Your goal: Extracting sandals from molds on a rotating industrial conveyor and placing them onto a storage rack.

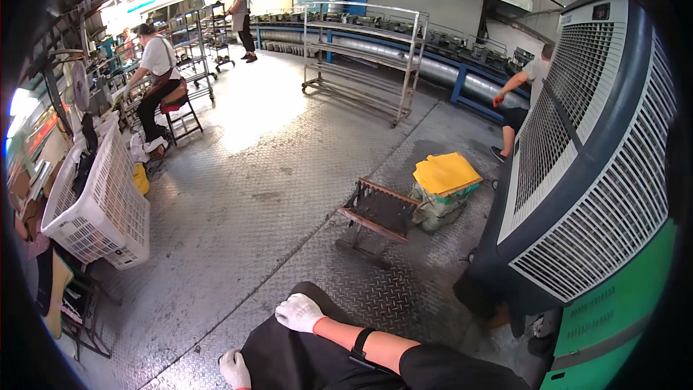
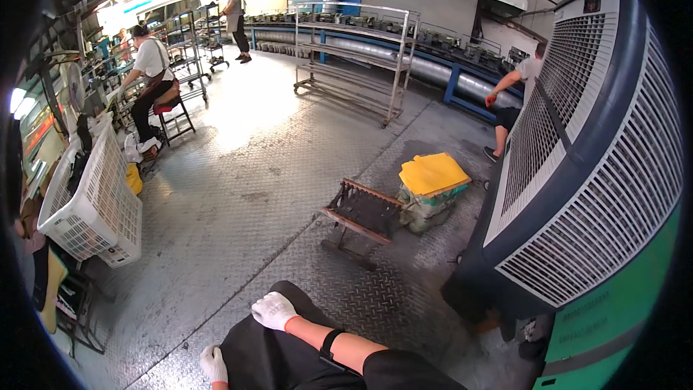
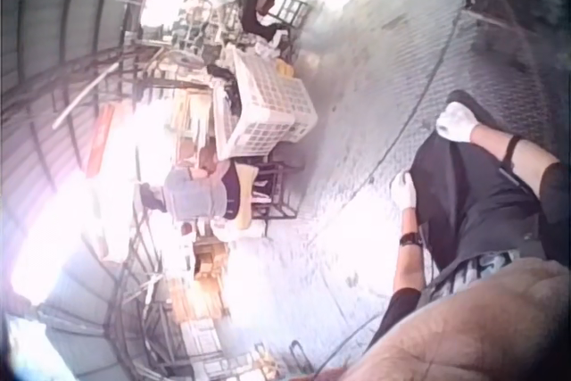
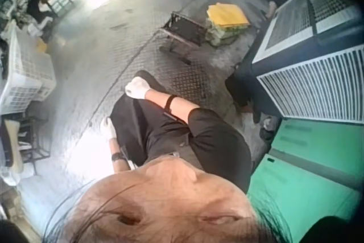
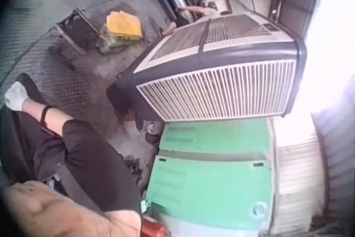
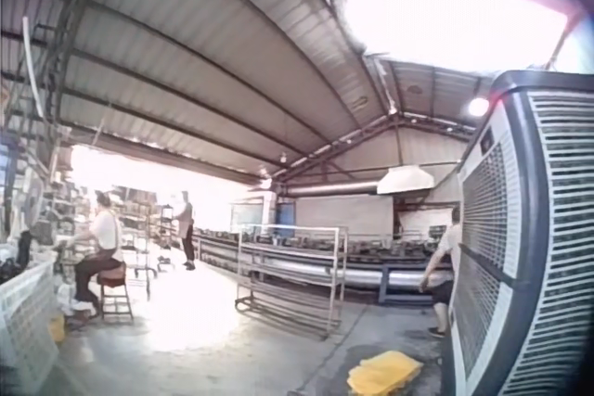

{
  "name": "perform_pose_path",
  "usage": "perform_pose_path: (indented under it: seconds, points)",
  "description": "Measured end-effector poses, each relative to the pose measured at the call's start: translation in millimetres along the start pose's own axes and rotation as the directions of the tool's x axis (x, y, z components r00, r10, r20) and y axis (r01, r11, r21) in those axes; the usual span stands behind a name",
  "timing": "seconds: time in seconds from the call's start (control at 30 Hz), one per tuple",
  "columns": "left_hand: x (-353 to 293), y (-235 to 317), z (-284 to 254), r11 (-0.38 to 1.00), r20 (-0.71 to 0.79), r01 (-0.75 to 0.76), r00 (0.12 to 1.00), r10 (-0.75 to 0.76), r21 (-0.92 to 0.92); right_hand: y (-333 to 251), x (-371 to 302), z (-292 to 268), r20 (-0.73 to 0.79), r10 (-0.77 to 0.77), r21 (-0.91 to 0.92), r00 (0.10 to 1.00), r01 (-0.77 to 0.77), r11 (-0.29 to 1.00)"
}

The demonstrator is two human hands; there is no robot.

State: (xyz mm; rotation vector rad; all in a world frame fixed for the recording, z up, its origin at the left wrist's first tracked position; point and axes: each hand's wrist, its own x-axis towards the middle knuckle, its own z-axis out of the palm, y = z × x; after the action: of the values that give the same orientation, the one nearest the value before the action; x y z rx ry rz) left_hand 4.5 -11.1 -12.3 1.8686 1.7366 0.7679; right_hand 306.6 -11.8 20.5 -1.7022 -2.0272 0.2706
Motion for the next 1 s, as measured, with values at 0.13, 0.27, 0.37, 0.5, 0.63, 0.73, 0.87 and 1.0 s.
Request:
perform_pose_path:
  seconds: [0.13,0.27,0.37,0.5,0.63,0.73,0.87,1.0]
  points:
    - [0.2,40.6,-17.7,0.98,0.115,0.11,0.985,-0.13,0.165,8.2,-5.7,-2.4,-0.003,0.0,0.001,1.0,0.0,1.0]
    - [0.2,26.8,-27.6,0.987,0.185,0.046,0.98,-0.074,0.153,9.5,-6.4,-12.2,0.021,0.02,0.064,1.0,-0.022,0.998]
    - [5.8,28.0,-26.0,0.964,0.215,-0.005,0.975,-0.054,0.265,16.6,-5.6,-14.2,-0.016,0.005,0.119,1.0,-0.003,0.993]
    - [24.3,53.4,-35.1,0.963,0.236,-0.089,0.971,0.028,0.255,16.5,3.8,-16.0,0.049,0.015,0.134,0.999,-0.021,0.991]
    - [53.3,57.9,-37.3,0.952,0.322,-0.124,0.946,0.028,0.281,33.0,23.7,-20.5,0.137,0.073,0.163,0.988,-0.095,0.982]
    - [69.9,52.5,-18.4,0.909,0.453,-0.122,0.888,-0.081,0.399,52.6,34.4,-22.4,0.147,0.137,0.235,0.98,-0.169,0.957]
    - [53.4,7.7,22.1,0.855,0.608,-0.189,0.775,-0.172,0.483,75.7,39.9,-33.4,0.277,0.238,0.228,0.931,-0.304,0.925]
    - [65.1,107.3,54.1,0.847,0.876,-0.299,0.349,-0.332,0.44,107.8,7.8,-60.4,0.352,0.48,0.212,0.804,-0.568,0.795]
